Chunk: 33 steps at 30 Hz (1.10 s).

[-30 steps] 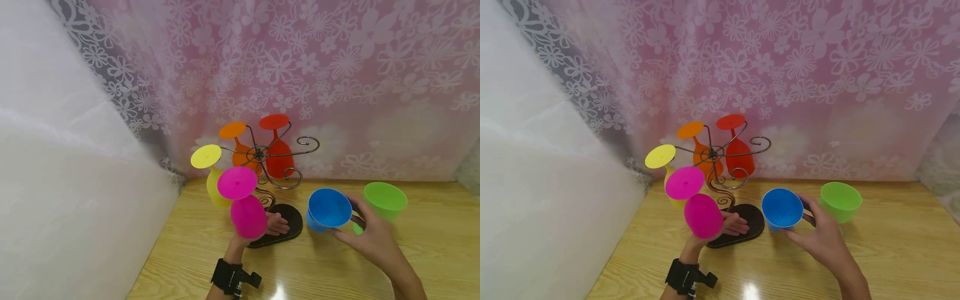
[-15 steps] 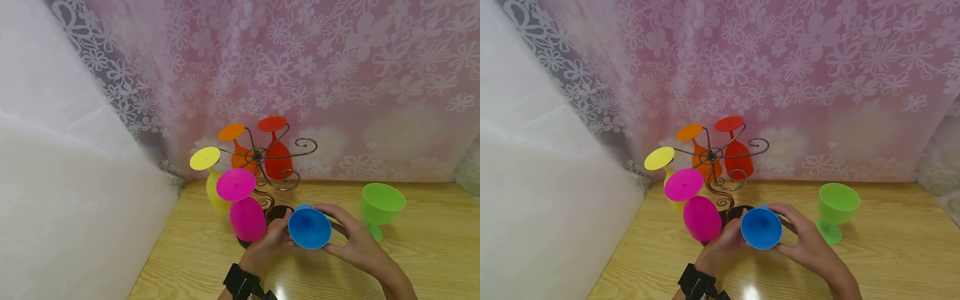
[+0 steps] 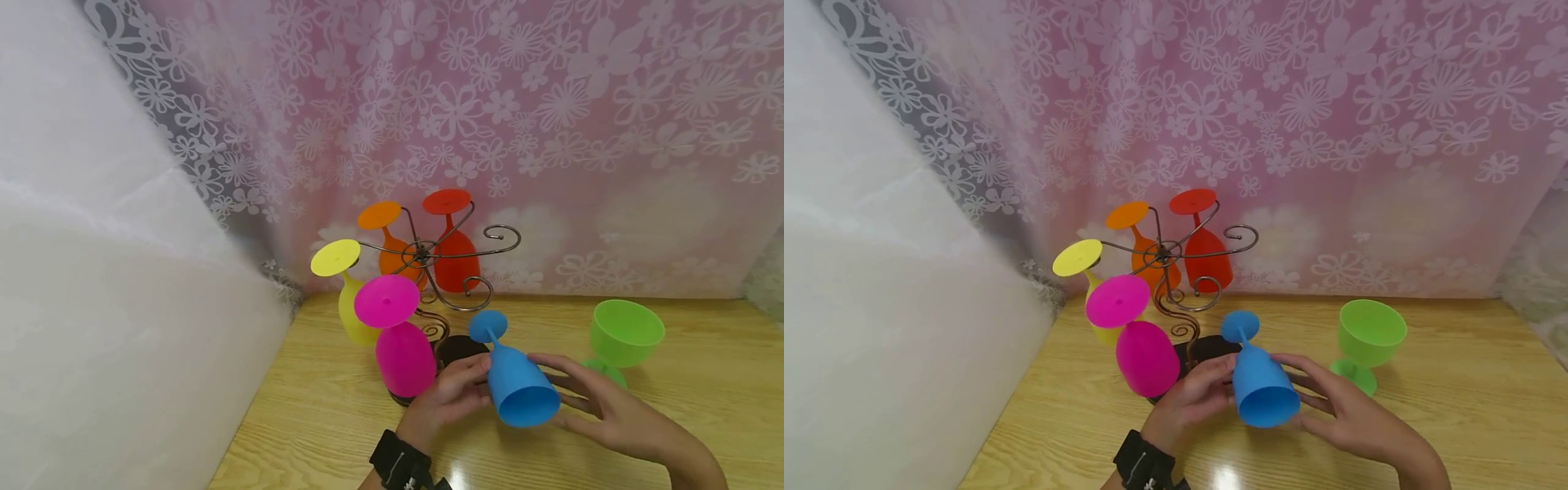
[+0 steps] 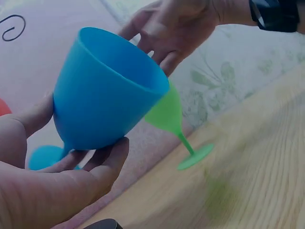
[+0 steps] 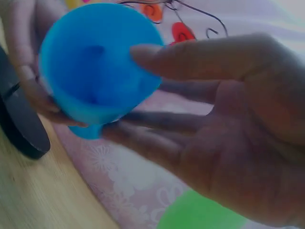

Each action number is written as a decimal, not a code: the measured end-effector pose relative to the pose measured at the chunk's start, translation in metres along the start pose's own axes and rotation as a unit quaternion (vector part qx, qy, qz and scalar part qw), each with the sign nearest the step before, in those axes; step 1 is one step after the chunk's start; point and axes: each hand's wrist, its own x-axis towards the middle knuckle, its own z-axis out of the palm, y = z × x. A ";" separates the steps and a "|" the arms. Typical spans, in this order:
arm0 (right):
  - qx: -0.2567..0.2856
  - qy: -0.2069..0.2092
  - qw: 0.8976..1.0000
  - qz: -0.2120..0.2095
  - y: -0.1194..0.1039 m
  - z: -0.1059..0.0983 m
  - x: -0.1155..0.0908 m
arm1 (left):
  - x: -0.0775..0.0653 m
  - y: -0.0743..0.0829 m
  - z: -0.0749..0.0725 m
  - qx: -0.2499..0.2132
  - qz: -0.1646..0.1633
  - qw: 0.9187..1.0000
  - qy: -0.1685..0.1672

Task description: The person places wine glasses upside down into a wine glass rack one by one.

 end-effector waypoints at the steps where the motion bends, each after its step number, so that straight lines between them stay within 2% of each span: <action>1: 0.021 -0.008 1.000 0.013 0.001 -0.002 -0.002 | 0.000 -0.001 0.000 0.003 0.006 1.000 0.004; 3: 0.043 -0.006 0.998 0.046 0.003 -0.003 -0.004 | 0.000 -0.002 0.000 0.009 0.022 1.000 0.015; 6: 0.031 0.017 0.996 0.086 0.005 -0.003 -0.003 | -0.001 -0.002 0.001 0.017 0.035 0.999 0.030; 9: 0.018 0.019 0.995 0.096 0.007 -0.001 -0.001 | -0.002 0.000 0.003 0.030 0.050 0.997 0.043; 12: 0.014 0.007 0.996 0.087 0.009 0.001 0.000 | -0.004 0.002 0.005 0.047 0.056 0.996 0.051; 19: -0.006 0.009 0.994 0.107 0.010 0.004 0.002 | -0.005 0.006 0.010 0.081 0.065 0.994 0.037; 23: -0.014 0.006 0.991 0.137 0.011 0.006 0.007 | -0.006 0.007 0.016 0.121 0.078 0.989 0.044; 27: -0.036 0.004 0.991 0.132 0.013 0.009 0.011 | -0.008 0.009 0.021 0.178 0.099 0.978 0.041; 33: -0.064 0.024 0.989 0.132 0.013 0.012 0.014 | -0.011 0.013 0.025 0.211 0.127 0.969 0.030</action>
